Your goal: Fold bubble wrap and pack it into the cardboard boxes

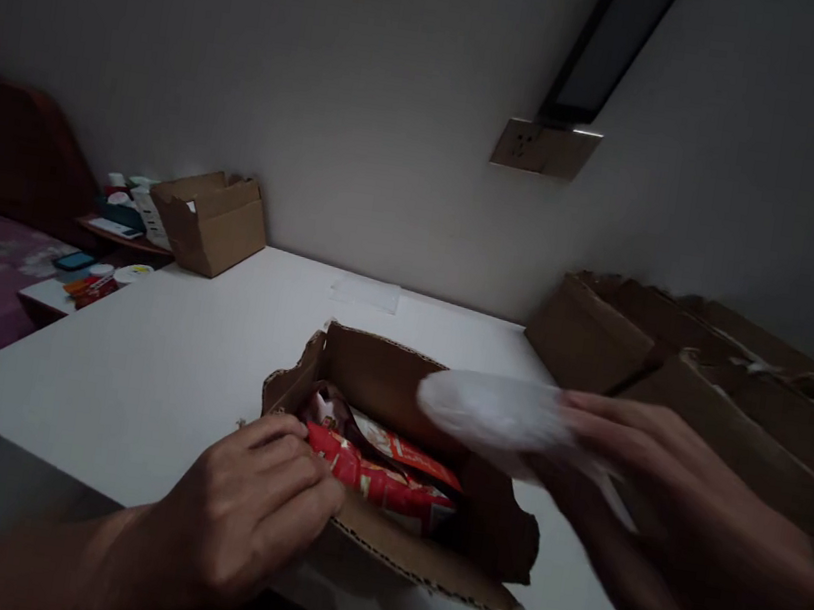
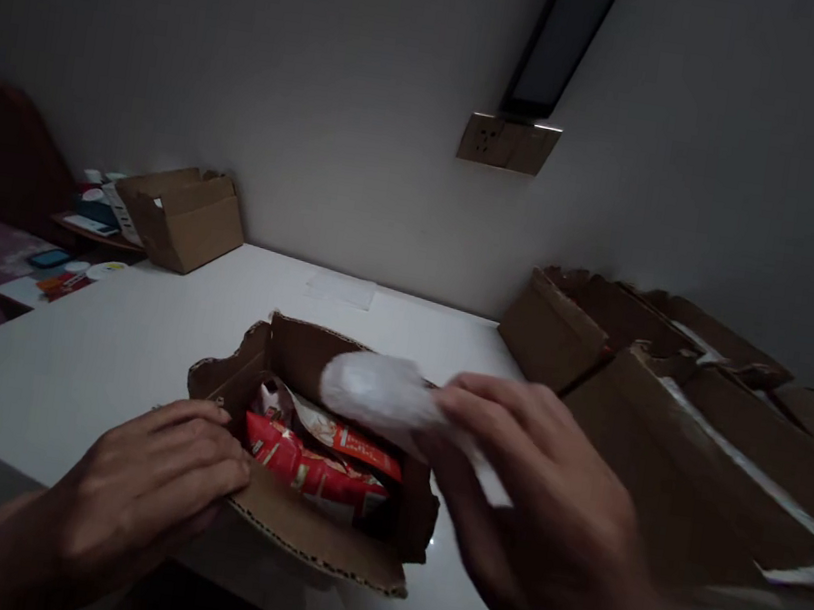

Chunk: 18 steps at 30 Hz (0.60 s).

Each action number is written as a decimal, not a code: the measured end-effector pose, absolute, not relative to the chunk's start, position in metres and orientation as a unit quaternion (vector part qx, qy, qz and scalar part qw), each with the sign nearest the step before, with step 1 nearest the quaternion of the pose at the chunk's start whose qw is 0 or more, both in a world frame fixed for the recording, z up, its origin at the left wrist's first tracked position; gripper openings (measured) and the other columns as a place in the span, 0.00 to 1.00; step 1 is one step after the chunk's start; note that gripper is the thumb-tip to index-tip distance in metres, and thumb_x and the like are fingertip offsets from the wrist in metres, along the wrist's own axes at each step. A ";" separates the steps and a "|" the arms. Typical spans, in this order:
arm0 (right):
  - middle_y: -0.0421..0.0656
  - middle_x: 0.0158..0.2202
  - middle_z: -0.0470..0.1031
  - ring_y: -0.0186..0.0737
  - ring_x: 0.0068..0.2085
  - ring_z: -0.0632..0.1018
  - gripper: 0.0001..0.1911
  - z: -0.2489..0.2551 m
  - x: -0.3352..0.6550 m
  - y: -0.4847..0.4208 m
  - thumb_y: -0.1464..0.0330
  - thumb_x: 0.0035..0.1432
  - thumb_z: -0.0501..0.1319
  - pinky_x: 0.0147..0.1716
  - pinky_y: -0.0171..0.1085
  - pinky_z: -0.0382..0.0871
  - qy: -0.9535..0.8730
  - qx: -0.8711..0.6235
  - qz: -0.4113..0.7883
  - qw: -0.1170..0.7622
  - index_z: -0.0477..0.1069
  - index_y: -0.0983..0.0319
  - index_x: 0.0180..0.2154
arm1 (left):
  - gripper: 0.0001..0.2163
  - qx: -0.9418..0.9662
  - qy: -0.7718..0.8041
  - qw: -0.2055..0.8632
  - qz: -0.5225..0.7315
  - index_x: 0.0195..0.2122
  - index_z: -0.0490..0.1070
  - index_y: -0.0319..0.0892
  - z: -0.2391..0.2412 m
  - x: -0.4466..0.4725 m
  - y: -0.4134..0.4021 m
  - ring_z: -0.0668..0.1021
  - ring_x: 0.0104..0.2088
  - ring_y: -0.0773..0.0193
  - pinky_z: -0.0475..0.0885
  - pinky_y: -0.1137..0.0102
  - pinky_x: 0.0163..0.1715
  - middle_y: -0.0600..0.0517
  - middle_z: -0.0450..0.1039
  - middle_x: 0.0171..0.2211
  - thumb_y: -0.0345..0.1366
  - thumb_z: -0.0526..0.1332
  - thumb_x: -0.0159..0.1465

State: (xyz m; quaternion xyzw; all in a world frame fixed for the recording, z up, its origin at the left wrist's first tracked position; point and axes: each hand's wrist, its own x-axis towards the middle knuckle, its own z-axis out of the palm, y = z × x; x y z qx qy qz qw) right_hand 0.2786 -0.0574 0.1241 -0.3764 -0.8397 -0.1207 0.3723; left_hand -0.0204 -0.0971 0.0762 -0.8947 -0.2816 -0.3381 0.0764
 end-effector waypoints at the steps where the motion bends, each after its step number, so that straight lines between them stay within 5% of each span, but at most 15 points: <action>1: 0.44 0.40 0.78 0.43 0.37 0.78 0.06 0.134 0.262 -0.054 0.67 0.66 0.57 0.34 0.40 0.70 -0.862 -0.353 -0.136 0.337 0.72 0.55 0.42 | 0.11 -0.894 -0.275 0.075 -0.346 0.45 0.71 0.39 0.075 -0.021 -0.097 0.80 0.34 0.63 0.76 0.61 0.47 0.48 0.79 0.33 0.25 0.52 0.67; 5: 0.44 0.30 0.77 0.40 0.29 0.74 0.05 0.145 0.211 -0.037 0.72 0.61 0.58 0.31 0.41 0.63 -0.919 -0.335 -0.180 0.101 0.71 0.60 0.32 | 0.10 -0.880 -0.261 0.078 -0.388 0.43 0.72 0.38 0.063 -0.018 -0.097 0.80 0.36 0.62 0.76 0.61 0.46 0.46 0.80 0.34 0.24 0.52 0.67; 10: 0.48 0.31 0.81 0.43 0.30 0.80 0.06 0.134 0.172 -0.015 0.71 0.62 0.58 0.26 0.38 0.61 -0.893 -0.394 -0.121 -0.181 0.75 0.64 0.37 | 0.11 -0.871 -0.254 0.083 -0.413 0.41 0.72 0.39 0.054 -0.016 -0.097 0.80 0.36 0.62 0.77 0.61 0.44 0.46 0.80 0.34 0.24 0.51 0.67; 18: 0.47 0.25 0.80 0.43 0.29 0.81 0.06 0.106 0.151 0.009 0.71 0.58 0.64 0.27 0.35 0.67 -0.906 -0.356 -0.095 -0.210 0.77 0.64 0.30 | 0.10 -0.870 -0.251 0.089 -0.415 0.41 0.72 0.39 0.048 -0.018 -0.097 0.81 0.38 0.61 0.76 0.59 0.46 0.46 0.81 0.37 0.24 0.53 0.66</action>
